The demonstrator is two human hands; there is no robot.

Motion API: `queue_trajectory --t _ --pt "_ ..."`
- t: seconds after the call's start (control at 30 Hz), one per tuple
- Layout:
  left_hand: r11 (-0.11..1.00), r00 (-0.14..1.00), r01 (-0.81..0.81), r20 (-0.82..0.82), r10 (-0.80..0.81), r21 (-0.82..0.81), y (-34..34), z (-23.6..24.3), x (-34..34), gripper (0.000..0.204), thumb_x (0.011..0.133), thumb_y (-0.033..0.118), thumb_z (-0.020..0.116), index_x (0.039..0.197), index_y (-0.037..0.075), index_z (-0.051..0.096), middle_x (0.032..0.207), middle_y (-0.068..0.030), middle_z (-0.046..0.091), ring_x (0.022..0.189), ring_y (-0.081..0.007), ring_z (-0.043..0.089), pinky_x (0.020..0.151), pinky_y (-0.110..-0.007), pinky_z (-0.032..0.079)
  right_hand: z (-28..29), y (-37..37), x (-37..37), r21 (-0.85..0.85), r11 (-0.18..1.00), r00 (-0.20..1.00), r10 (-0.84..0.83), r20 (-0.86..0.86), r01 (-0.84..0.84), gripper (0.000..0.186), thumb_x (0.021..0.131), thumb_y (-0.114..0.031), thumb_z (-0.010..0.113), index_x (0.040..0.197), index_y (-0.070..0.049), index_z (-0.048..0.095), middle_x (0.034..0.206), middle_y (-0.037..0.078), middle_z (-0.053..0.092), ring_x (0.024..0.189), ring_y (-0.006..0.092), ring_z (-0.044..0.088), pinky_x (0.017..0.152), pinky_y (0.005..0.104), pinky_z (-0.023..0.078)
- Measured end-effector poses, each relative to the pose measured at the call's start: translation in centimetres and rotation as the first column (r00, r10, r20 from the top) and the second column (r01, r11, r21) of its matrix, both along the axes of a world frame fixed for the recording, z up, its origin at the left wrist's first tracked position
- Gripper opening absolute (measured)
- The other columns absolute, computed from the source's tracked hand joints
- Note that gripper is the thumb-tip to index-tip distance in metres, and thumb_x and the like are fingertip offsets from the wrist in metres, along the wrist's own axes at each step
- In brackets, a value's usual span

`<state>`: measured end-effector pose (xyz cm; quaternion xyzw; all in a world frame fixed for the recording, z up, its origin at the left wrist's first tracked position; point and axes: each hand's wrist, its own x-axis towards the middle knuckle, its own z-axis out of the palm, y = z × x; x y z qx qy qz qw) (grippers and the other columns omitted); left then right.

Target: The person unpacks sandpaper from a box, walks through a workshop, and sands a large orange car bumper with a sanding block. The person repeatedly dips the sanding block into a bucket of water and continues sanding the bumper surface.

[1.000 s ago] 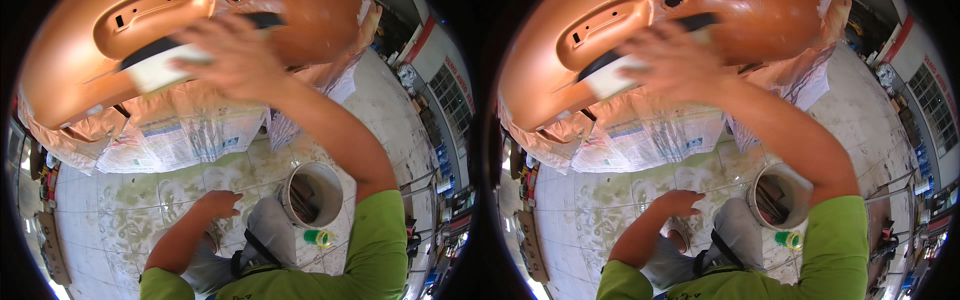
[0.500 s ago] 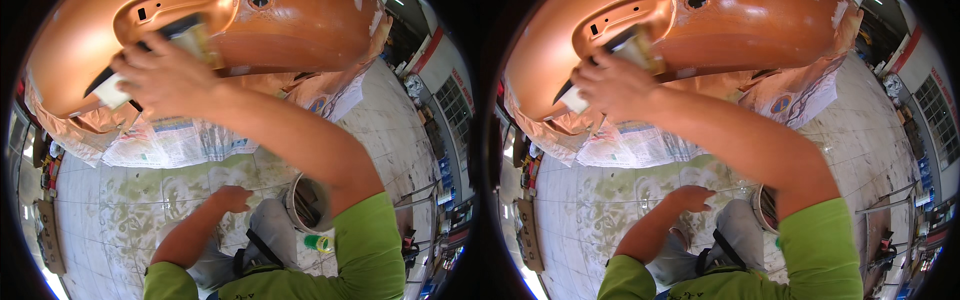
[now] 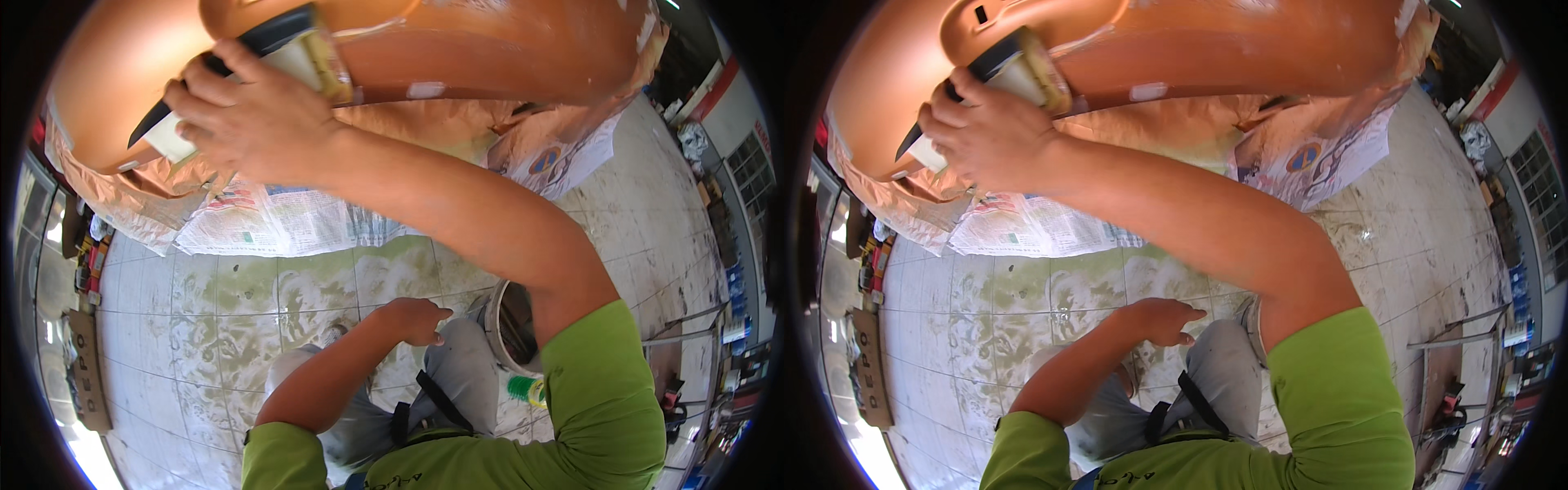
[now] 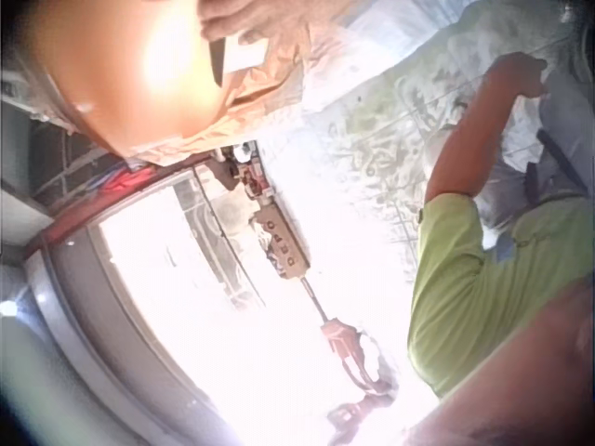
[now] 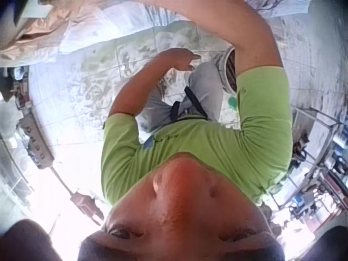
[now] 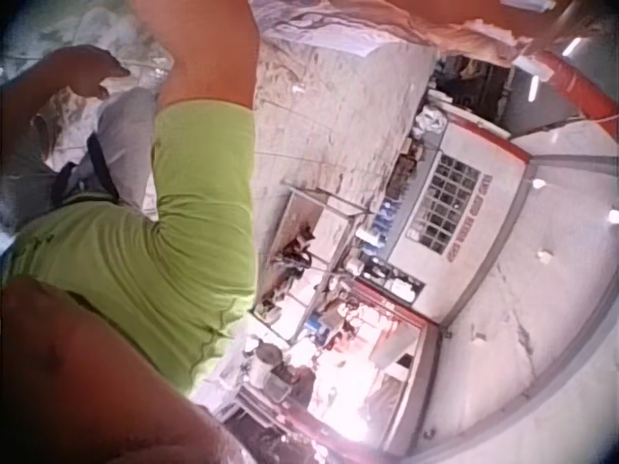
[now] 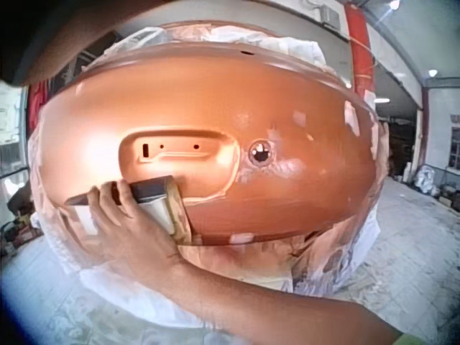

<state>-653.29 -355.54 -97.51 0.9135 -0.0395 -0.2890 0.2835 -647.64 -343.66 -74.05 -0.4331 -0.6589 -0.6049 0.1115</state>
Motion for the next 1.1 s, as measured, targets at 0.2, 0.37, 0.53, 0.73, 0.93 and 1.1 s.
queue_trajectory --t 0.2,0.37,0.53,0.73,0.93,1.1 --pt "0.982 0.991 -0.136 -0.001 0.137 0.131 4.5 -0.5 -4.6 0.068 0.095 0.044 0.068 0.152 0.013 0.047 0.139 -0.0183 0.061 0.128 -0.0377 0.059 0.102 -0.049 0.05 0.0 -11.0 14.4 -0.093 0.994 0.998 0.057 -0.026 -0.059 0.042 0.083 -0.029 0.071 0.125 -0.035 0.073 0.149 0.002 0.059 0.136 0.0227 0.053 0.119 0.0458 0.032" --pt "0.966 0.98 -0.173 -0.064 0.188 0.194 3.9 3.4 -6.5 0.069 0.094 0.043 0.069 0.152 0.013 0.047 0.138 -0.0195 0.061 0.128 -0.0377 0.059 0.104 -0.048 0.049 0.8 -20.3 24.4 -0.048 0.992 0.993 -0.114 0.014 0.115 0.048 0.084 -0.032 0.073 0.132 -0.036 0.068 0.151 0.001 0.058 0.137 0.0222 0.053 0.119 0.0457 0.033" --pt "0.998 0.996 -0.064 -0.059 0.064 -0.005 3.0 1.1 -3.2 0.076 0.094 0.047 0.068 0.156 0.012 0.043 0.15 -0.0207 0.054 0.135 -0.0397 0.054 0.112 -0.046 0.044 0.4 -5.4 7.5 -0.092 0.984 0.985 0.157 0.072 -0.15 0.035 0.084 -0.029 0.063 0.116 -0.018 0.071 0.137 0.008 0.062 0.135 0.0299 0.051 0.119 0.0567 0.031" --pt "0.992 0.992 -0.079 -0.092 0.088 0.098 5.9 -1.4 -3.7 0.074 0.095 0.046 0.067 0.156 0.011 0.043 0.15 -0.0205 0.055 0.136 -0.0389 0.053 0.112 -0.045 0.044 -0.3 -7.0 10.8 0.017 0.989 0.983 0.146 0.108 -0.149 0.043 0.085 -0.035 0.059 0.124 -0.021 0.069 0.146 0.011 0.055 0.138 0.0298 0.047 0.119 0.06 0.029" --pt "0.963 0.977 -0.206 -0.011 0.211 0.173 5.7 3.4 -7.2 0.073 0.094 0.046 0.067 0.154 0.01 0.045 0.15 -0.0202 0.055 0.133 -0.04 0.056 0.11 -0.047 0.045 -1.5 -23.1 29.5 0.054 0.983 0.978 -0.169 -0.125 0.177 0.059 0.085 -0.026 0.066 0.143 -0.036 0.058 0.158 0.005 0.049 0.142 0.0241 0.048 0.12 0.0503 0.031" --pt "0.997 0.753 -0.083 0.655 0.057 0.009 3.9 12.8 -4.4 0.059 0.09 0.02 0.077 0.143 0.008 0.056 0.139 -0.0203 0.063 0.122 -0.037 0.063 0.101 -0.045 0.05 1.1 -13.7 17.9 -0.128 0.985 0.986 0.1 -0.131 -0.117 0.049 0.085 -0.031 0.064 0.134 -0.032 0.066 0.155 0.004 0.053 0.144 0.0252 0.047 0.122 0.0507 0.029"
